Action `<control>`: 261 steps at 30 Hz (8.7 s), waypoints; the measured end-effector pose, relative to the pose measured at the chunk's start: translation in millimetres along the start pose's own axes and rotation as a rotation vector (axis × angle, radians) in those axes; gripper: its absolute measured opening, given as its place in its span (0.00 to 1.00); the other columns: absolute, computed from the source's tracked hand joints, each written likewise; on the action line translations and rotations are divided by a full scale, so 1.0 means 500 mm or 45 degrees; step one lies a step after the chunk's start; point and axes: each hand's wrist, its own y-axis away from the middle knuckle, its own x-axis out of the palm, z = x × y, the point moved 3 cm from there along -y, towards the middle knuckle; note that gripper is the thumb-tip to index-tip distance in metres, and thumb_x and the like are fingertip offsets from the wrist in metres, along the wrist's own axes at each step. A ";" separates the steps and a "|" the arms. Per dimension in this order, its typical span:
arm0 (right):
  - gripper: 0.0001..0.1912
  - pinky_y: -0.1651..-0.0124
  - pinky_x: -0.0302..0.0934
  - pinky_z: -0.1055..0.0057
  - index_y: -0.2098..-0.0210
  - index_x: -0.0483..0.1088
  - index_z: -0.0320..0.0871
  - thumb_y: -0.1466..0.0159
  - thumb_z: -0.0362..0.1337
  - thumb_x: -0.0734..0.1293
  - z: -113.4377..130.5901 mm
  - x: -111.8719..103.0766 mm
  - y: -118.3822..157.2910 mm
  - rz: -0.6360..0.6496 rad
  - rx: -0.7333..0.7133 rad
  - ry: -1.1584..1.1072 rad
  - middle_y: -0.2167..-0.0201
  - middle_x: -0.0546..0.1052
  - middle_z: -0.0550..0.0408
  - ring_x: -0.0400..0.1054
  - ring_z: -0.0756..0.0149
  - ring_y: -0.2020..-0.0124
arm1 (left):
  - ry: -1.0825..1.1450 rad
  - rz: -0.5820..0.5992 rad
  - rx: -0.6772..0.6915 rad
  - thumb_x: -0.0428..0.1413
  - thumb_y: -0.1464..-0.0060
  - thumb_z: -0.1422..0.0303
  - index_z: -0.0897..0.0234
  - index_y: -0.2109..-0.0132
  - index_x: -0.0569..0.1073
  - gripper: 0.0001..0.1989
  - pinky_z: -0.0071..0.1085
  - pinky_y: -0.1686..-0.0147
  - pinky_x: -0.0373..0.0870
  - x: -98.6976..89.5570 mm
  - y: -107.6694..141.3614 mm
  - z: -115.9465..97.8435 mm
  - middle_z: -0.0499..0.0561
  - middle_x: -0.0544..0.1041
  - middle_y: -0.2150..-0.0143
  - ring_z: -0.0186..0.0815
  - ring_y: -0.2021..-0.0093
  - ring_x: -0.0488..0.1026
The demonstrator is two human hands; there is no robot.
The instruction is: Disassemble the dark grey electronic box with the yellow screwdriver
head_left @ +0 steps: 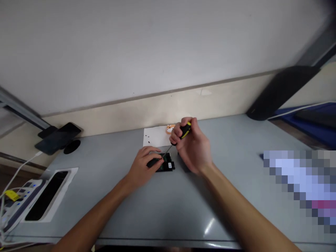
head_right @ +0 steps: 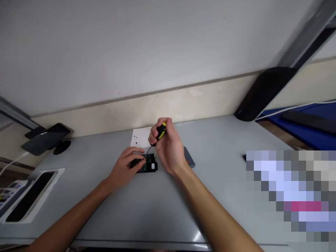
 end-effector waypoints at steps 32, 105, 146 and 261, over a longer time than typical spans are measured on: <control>0.17 0.66 0.61 0.68 0.63 0.64 0.50 0.29 0.56 0.60 -0.027 0.019 -0.004 0.034 -0.192 0.213 0.71 0.64 0.58 0.60 0.67 0.72 | -0.160 0.258 -0.225 0.45 0.27 0.63 0.61 0.54 0.73 0.14 0.32 0.60 0.68 -0.062 -0.013 0.079 0.50 0.75 0.59 0.35 0.61 0.72; 0.16 0.66 0.57 0.68 0.65 0.57 0.50 0.30 0.51 0.64 -0.135 0.046 -0.049 0.062 0.016 0.090 0.75 0.62 0.61 0.57 0.67 0.74 | -0.209 0.347 -0.056 0.47 0.28 0.67 0.59 0.49 0.75 0.12 0.39 0.50 0.70 -0.040 0.011 0.088 0.50 0.76 0.57 0.37 0.55 0.74; 0.14 0.65 0.57 0.68 0.63 0.64 0.49 0.32 0.51 0.68 -0.127 0.044 -0.048 0.183 0.155 0.021 0.73 0.63 0.59 0.58 0.66 0.72 | -0.214 0.356 -0.030 0.46 0.27 0.67 0.59 0.49 0.74 0.12 0.36 0.52 0.70 -0.039 0.009 0.085 0.51 0.75 0.58 0.37 0.56 0.73; 0.16 0.62 0.59 0.64 0.66 0.68 0.47 0.29 0.50 0.62 -0.106 0.039 -0.051 0.223 0.119 0.083 0.71 0.65 0.54 0.61 0.63 0.68 | -0.144 0.324 -0.123 0.47 0.28 0.68 0.60 0.53 0.75 0.11 0.35 0.53 0.70 -0.042 0.011 0.080 0.49 0.77 0.58 0.36 0.57 0.73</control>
